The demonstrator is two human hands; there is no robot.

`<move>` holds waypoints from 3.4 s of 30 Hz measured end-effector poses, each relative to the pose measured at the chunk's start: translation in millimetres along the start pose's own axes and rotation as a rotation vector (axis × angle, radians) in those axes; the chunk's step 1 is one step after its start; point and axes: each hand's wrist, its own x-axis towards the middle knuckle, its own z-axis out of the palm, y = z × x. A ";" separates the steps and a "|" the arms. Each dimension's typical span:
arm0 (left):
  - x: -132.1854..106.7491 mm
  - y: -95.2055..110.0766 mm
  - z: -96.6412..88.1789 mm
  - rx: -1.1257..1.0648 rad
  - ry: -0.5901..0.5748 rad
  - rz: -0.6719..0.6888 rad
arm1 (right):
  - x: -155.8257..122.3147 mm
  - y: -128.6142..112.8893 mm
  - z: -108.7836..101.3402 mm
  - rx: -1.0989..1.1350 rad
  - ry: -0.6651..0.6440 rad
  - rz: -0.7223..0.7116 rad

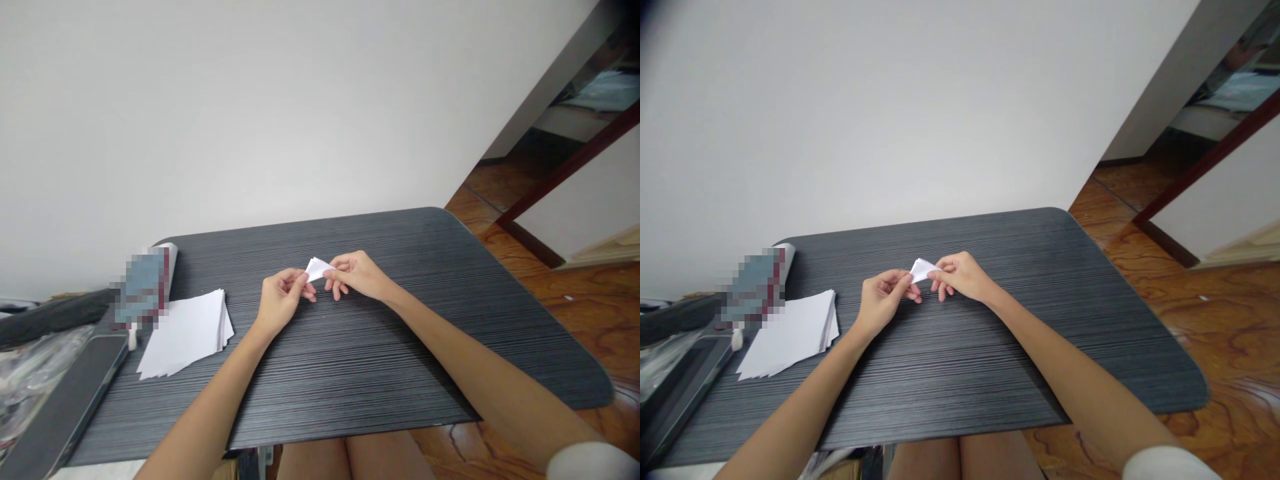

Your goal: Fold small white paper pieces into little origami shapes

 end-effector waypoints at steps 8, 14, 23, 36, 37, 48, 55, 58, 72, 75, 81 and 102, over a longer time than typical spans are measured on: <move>-0.3 -4.8 -2.4 0.400 -0.110 0.197 | -3.2 2.9 3.4 -0.070 -0.130 0.043; -1.2 -1.8 -0.6 0.498 -0.038 0.232 | -3.6 3.0 9.6 -0.019 -0.151 0.059; -0.5 -2.4 -3.9 0.109 -0.224 -0.001 | -2.8 -2.4 8.2 0.034 -0.073 0.082; 2.3 0.2 -5.9 0.393 -0.104 0.358 | -0.4 -6.5 2.7 0.372 -0.044 0.421; 2.3 -1.4 -7.3 0.472 -0.124 0.467 | -0.3 -7.1 2.3 0.384 -0.046 0.435; 2.2 -15.0 -11.3 0.614 -0.020 0.590 | -3.5 -0.3 7.1 -0.262 0.118 -0.026; 1.3 -3.3 -8.2 0.214 -0.082 0.172 | -3.9 3.1 14.1 -0.127 0.023 0.026; 1.9 1.3 -9.4 -0.006 -0.152 0.139 | -0.7 5.9 12.2 0.142 -0.031 0.119; 6.6 -1.2 -3.8 -0.028 0.103 0.084 | 2.5 13.3 24.5 0.048 0.098 -0.043; 7.7 -2.9 -4.4 -0.003 0.145 0.072 | 2.6 16.0 26.6 0.026 0.122 -0.086; 9.7 -6.6 -4.9 0.043 0.170 0.146 | -0.7 15.1 28.8 0.004 0.136 -0.026; 4.5 -14.5 -14.6 1.008 -0.290 0.635 | -11.0 3.4 3.5 -1.071 -0.005 -0.236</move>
